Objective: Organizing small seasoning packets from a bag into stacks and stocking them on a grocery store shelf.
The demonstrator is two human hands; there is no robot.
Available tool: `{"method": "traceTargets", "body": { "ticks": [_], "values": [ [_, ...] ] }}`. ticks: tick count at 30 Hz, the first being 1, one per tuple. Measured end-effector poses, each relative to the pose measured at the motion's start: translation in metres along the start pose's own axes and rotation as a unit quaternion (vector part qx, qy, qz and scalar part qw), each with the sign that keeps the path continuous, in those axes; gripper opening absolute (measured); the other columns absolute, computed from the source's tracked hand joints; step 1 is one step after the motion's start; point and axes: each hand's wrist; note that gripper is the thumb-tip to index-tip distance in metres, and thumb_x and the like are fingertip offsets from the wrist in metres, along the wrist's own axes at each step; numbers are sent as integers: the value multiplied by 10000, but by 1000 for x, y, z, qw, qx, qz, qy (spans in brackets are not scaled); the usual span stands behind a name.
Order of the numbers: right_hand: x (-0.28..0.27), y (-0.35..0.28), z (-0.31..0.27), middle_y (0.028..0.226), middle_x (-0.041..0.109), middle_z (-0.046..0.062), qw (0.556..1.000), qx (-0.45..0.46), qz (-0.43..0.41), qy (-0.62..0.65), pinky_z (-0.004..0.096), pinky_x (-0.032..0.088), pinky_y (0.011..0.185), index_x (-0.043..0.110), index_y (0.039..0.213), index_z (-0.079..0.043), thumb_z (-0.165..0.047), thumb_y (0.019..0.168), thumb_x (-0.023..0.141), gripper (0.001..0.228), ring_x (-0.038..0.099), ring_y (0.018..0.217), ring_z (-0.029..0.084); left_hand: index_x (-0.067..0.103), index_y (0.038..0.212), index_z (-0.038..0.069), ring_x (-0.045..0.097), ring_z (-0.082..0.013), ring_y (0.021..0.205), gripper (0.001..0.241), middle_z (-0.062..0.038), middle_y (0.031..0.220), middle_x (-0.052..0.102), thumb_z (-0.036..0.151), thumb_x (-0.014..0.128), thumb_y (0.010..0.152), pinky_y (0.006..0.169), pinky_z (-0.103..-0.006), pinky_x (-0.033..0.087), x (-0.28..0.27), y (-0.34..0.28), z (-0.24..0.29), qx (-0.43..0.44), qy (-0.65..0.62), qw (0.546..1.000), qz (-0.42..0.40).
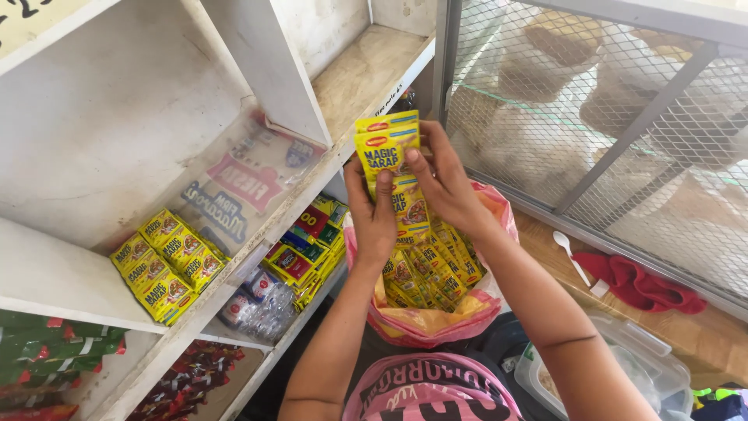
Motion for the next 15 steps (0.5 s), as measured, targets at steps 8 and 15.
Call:
{"method": "traceTargets", "body": {
  "ticks": [8, 15],
  "values": [
    [16, 0, 26, 1059, 501, 105, 992, -2, 114, 48, 393, 406, 987, 444, 1342, -59, -322, 1146, 319, 350, 472, 1050, 196, 322, 1430, 24, 434, -335, 1131, 658, -180, 1222, 338, 507, 508, 1024, 1000, -506, 387, -1, 12, 2, 89, 130, 987, 38],
    [26, -4, 32, 1131, 541, 184, 981, 69, 173, 52, 442, 393, 1022, 459, 1368, -39, -391, 1151, 347, 429, 495, 1104, 260, 396, 1369, 14, 594, -586, 1113, 560, -319, 1113, 574, 488, 424, 1072, 955, -651, 454, 3, 11, -9, 48, 125, 987, -91]
  ]
}}
Point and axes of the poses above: each hand's wrist, its own y-axis towards the middle knuckle, its own x-axis out of the palm, z = x × y
